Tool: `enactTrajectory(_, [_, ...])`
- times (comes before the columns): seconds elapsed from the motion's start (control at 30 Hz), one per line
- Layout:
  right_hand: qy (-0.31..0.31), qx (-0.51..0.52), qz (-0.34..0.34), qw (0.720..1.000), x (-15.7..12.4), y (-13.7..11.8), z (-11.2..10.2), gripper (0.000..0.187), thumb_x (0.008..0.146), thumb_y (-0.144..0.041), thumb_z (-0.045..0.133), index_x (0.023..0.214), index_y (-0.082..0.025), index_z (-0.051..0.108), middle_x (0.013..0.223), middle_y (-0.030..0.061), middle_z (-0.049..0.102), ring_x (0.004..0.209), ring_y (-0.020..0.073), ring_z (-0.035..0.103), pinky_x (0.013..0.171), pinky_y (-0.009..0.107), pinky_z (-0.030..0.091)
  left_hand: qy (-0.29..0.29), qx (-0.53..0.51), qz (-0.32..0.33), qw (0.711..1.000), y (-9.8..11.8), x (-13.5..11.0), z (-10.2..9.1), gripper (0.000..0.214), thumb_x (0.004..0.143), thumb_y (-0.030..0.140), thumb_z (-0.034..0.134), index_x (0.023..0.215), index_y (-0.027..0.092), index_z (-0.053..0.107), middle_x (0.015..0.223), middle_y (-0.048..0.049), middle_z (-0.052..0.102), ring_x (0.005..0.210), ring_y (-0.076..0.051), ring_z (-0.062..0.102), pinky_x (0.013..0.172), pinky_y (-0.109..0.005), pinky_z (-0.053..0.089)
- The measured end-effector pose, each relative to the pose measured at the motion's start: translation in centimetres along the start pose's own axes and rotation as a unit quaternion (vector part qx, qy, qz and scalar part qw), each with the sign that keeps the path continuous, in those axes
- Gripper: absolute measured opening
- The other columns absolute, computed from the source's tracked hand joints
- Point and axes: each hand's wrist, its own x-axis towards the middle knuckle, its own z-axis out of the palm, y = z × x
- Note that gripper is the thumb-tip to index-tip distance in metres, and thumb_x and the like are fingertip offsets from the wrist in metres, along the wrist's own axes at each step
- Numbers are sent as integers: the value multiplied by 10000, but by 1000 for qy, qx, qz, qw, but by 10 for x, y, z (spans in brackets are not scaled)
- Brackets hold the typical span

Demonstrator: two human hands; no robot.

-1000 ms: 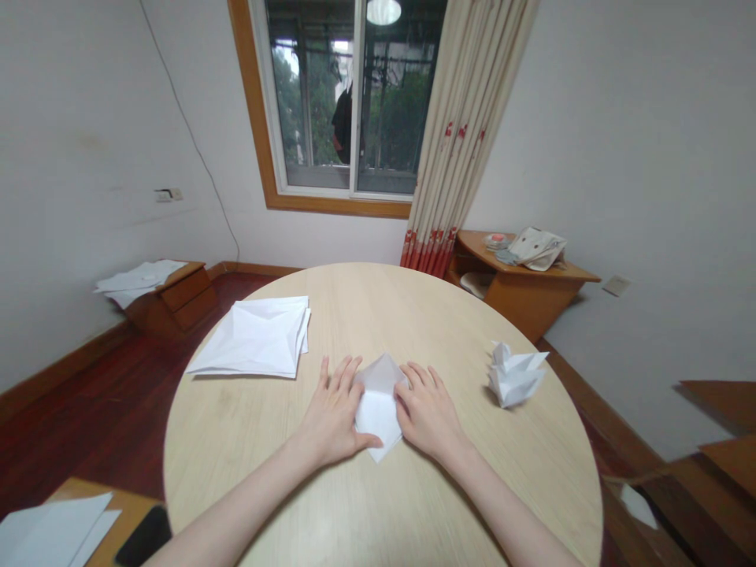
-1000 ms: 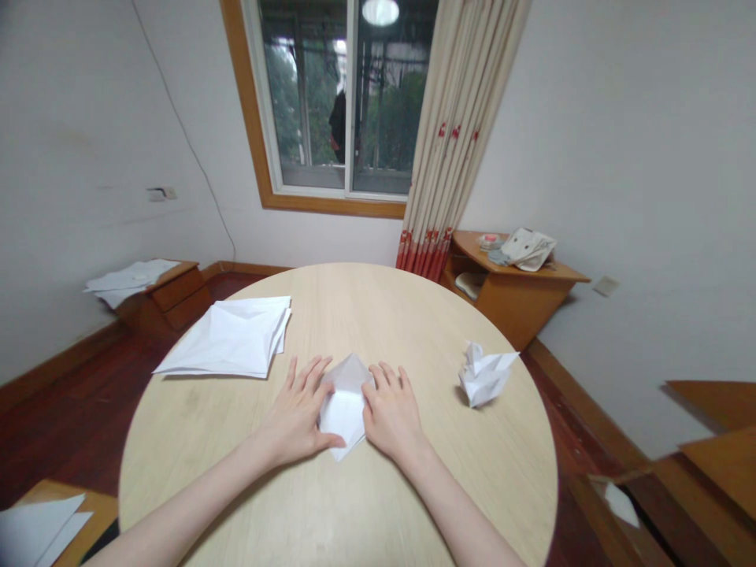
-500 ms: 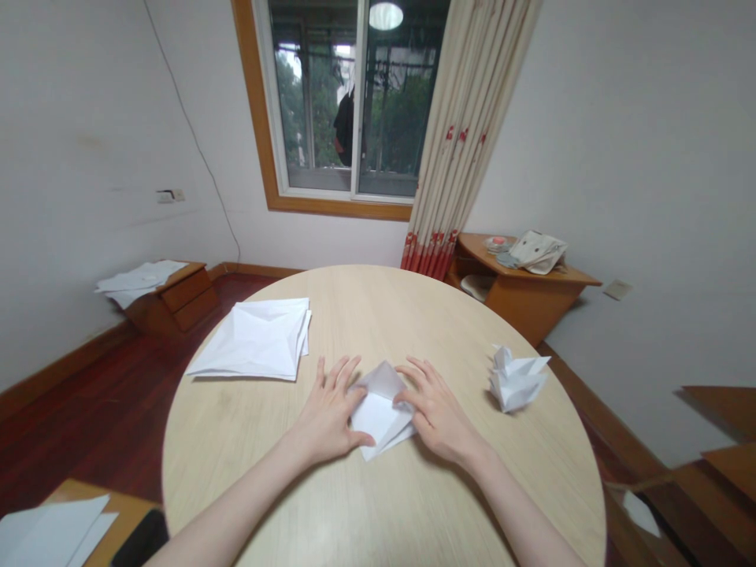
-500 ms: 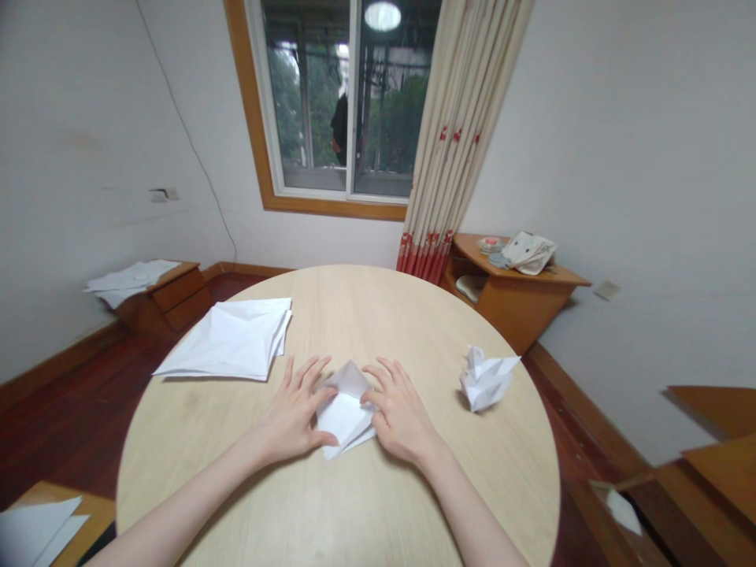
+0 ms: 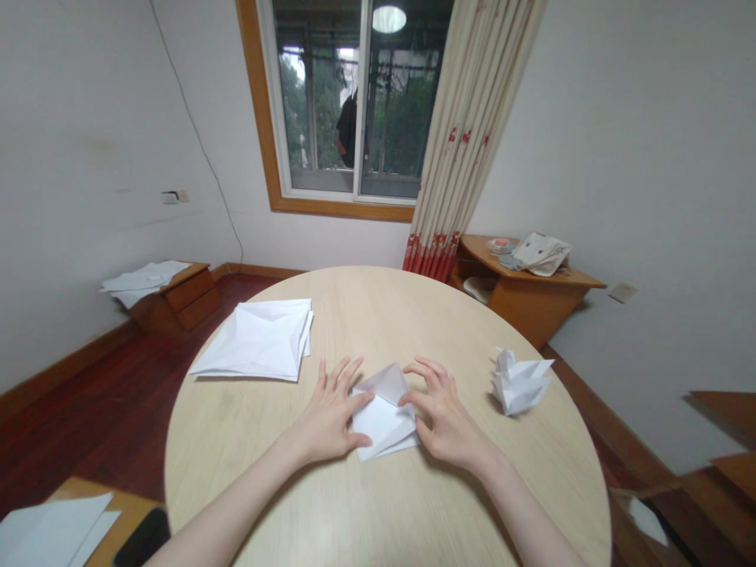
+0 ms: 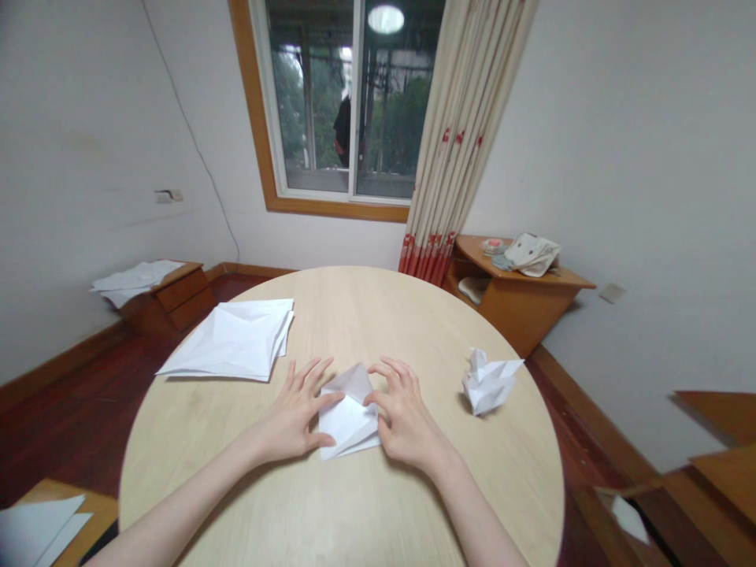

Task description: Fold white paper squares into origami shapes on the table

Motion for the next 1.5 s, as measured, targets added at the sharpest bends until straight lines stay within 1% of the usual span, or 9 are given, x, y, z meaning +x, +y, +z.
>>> enactTrajectory(0.23, [6, -27, 14, 1000, -1, 3, -1, 218, 687, -76, 517, 814, -222, 616, 1276, 72, 449, 1331, 322, 243, 1068, 567, 254, 23, -16, 20, 999, 0, 1, -1, 474, 697, 406, 783, 1132, 304, 626, 1549, -76, 151, 1396, -409, 135, 1062, -703, 33])
enactTrajectory(0.43, [-7, -33, 36, 999, -3, 5, -2, 132, 739, -119, 561, 800, -217, 626, 1301, 73, 421, 1342, 324, 218, 1068, 570, 234, 54, -22, 49, 997, 2, -1, 1, 333, 714, 217, 769, 1019, 264, 642, 1487, -71, 267, 1376, -352, 205, 1105, -650, 74])
enactTrajectory(0.57, [-3, -56, 40, 998, -4, 8, 0, 88, 790, -153, 594, 781, -228, 639, 1279, 68, 451, 1348, 322, 221, 1070, 584, 209, 56, -16, 65, 996, 3, -2, 2, 261, 747, 154, 720, 979, 252, 651, 1430, -74, 343, 1329, -319, 281, 1119, -620, 120])
enactTrajectory(0.7, [14, -82, 25, 996, -4, 9, 0, 98, 821, -200, 613, 745, -240, 659, 1299, 57, 482, 1369, 330, 188, 1071, 616, 165, 58, -7, 73, 996, 0, -2, 6, 175, 764, 160, 712, 908, 252, 676, 1430, -57, 345, 1311, -314, 302, 1122, -617, 113])
enactTrajectory(0.83, [29, -100, 6, 995, -4, 8, -1, 138, 831, -225, 613, 702, -232, 662, 1445, 13, 403, 1409, 347, 42, 1062, 650, 126, 55, -10, 70, 996, -2, -1, 9, 127, 769, 186, 719, 873, 255, 696, 1430, -43, 358, 1309, -319, 302, 1118, -627, 107])
enactTrajectory(0.9, [34, -103, -2, 994, -4, 8, -1, 152, 837, -233, 607, 694, -225, 660, 1461, 8, 395, 1414, 347, 26, 1059, 657, 120, 52, -19, 62, 996, 0, -1, 8, 83, 799, 205, 695, 867, 250, 703, 1422, -43, 372, 1306, -315, 304, 1115, -632, 109])
enactTrajectory(1.03, [35, -83, -8, 996, -4, 11, 2, 145, 843, -220, 602, 705, -221, 646, 1333, 28, 538, 1398, 322, 162, 1075, 630, 102, 40, -48, 35, 997, 9, -1, 2, 90, 850, 294, 644, 851, 225, 701, 1416, -54, 377, 1315, -317, 293, 1104, -651, 115])
enactTrajectory(1.23, [10, -89, 9, 996, -4, 9, 3, 127, 856, -203, 570, 740, -214, 622, 1129, 47, 612, 1286, 288, 356, 1076, 584, 150, 48, -37, 29, 998, 15, -1, 5, 379, 711, 512, 740, 885, 188, 647, 1398, -117, 375, 1311, -354, 293, 1098, -657, 133])
enactTrajectory(1.5, [-3, -85, 17, 996, -2, -2, 2, 135, 882, -223, 515, 792, -210, 615, 1016, 52, 614, 1182, 275, 436, 1061, 574, 183, 79, -32, 16, 996, 14, -1, 13, 212, 791, 384, 703, 865, 201, 628, 1381, -85, 372, 1299, -327, 301, 1094, -650, 154])
